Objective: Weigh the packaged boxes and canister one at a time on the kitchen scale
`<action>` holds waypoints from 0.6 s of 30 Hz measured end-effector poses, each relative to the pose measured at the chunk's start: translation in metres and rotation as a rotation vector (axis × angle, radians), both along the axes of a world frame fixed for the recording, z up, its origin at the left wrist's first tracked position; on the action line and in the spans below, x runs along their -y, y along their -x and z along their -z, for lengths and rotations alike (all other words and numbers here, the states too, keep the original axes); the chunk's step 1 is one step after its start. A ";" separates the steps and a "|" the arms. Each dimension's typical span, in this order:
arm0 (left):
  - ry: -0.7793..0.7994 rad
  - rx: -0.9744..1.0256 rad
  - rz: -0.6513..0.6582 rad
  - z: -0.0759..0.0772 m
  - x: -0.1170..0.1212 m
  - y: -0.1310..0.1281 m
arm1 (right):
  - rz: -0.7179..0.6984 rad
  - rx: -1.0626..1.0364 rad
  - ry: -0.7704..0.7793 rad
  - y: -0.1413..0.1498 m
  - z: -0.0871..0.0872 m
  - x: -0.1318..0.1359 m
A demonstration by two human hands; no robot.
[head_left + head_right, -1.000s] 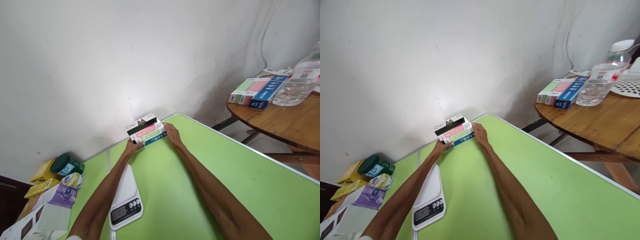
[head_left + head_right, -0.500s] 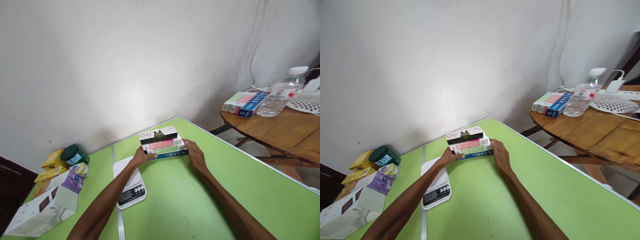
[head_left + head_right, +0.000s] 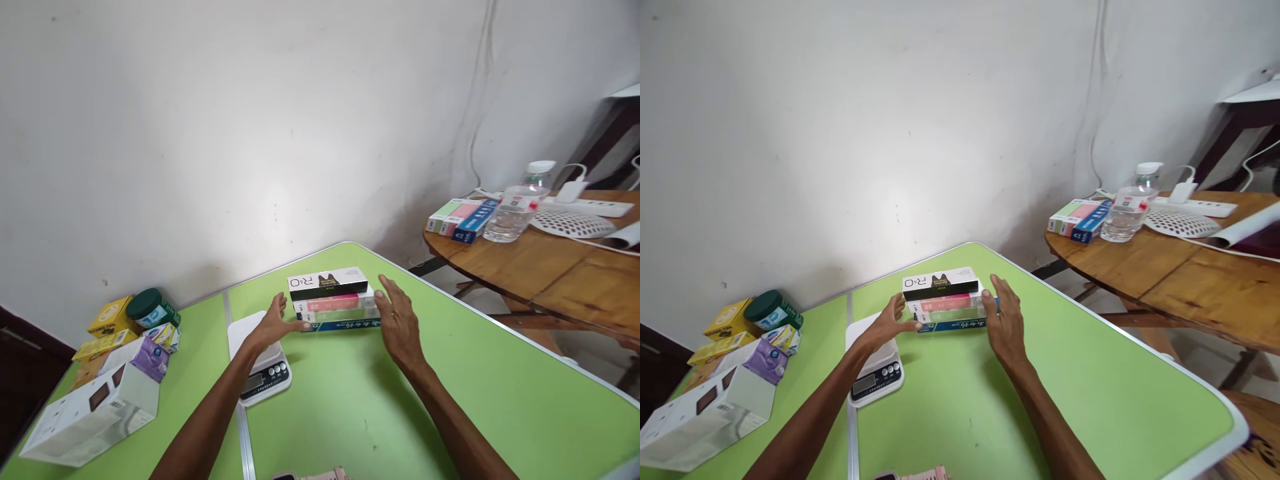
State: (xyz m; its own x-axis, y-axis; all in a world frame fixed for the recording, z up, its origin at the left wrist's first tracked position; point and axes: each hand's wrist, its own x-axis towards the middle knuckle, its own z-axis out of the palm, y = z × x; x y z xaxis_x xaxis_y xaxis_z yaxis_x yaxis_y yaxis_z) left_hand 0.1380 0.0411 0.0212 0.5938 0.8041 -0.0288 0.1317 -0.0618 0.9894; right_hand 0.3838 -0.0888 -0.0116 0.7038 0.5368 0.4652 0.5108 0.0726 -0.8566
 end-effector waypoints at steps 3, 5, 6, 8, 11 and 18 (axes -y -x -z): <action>-0.020 -0.044 -0.040 -0.017 0.019 0.002 | -0.039 0.066 -0.009 0.018 -0.010 -0.011; -0.101 -0.009 -0.018 -0.025 0.033 -0.005 | -0.035 0.084 -0.006 0.030 -0.013 -0.017; -0.143 -0.003 -0.008 -0.028 0.039 -0.009 | -0.026 0.081 -0.001 0.035 -0.014 -0.018; -0.203 -0.009 -0.009 -0.031 0.049 -0.014 | -0.008 0.071 0.004 0.045 -0.019 -0.017; -0.201 -0.008 -0.073 -0.034 0.063 -0.004 | -0.012 0.109 -0.025 0.061 -0.034 -0.009; -0.123 -0.063 -0.372 -0.022 0.079 0.092 | -0.330 0.104 -0.062 0.133 -0.043 -0.006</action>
